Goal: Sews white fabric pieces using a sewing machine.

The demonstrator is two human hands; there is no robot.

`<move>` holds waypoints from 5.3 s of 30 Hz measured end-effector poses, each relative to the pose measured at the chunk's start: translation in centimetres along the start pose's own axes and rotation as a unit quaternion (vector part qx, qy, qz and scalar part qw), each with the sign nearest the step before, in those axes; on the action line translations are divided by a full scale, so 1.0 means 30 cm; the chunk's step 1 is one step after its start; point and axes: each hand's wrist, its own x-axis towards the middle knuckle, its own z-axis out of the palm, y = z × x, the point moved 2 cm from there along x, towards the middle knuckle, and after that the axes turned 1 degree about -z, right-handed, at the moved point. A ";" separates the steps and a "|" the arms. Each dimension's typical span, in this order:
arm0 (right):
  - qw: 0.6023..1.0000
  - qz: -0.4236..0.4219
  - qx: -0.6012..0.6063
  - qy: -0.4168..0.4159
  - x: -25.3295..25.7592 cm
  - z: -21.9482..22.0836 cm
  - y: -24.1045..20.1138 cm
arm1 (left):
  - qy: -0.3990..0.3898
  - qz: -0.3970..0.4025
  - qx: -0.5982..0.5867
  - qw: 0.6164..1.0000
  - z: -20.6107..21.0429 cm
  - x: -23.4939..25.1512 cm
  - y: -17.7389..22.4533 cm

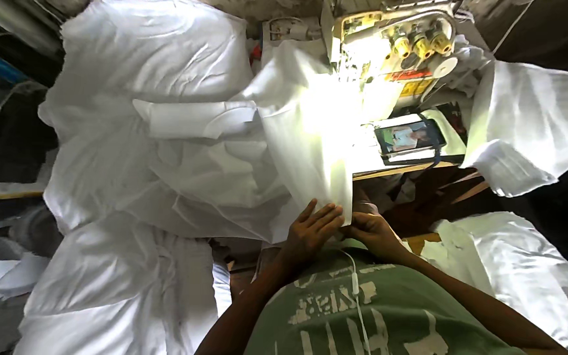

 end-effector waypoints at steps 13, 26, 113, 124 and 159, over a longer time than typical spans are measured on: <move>1.000 -0.010 0.004 0.029 -0.035 -0.008 -0.016 | 0.000 0.047 0.029 0.998 -0.008 0.021 0.034; 0.998 0.040 0.022 0.031 -0.058 -0.012 -0.032 | 0.009 0.032 0.042 0.999 -0.006 0.026 0.059; 0.904 -0.293 -0.301 0.082 0.570 -0.308 -0.106 | 0.004 -0.035 -0.034 0.999 -0.121 0.543 -0.177; 0.950 -0.076 -0.140 0.267 0.487 -0.129 -0.012 | -0.028 -0.088 0.083 0.992 0.101 0.455 -0.184; 0.988 -0.081 -0.113 0.075 0.542 0.002 0.040 | -0.071 -0.239 0.014 0.968 0.103 0.666 -0.598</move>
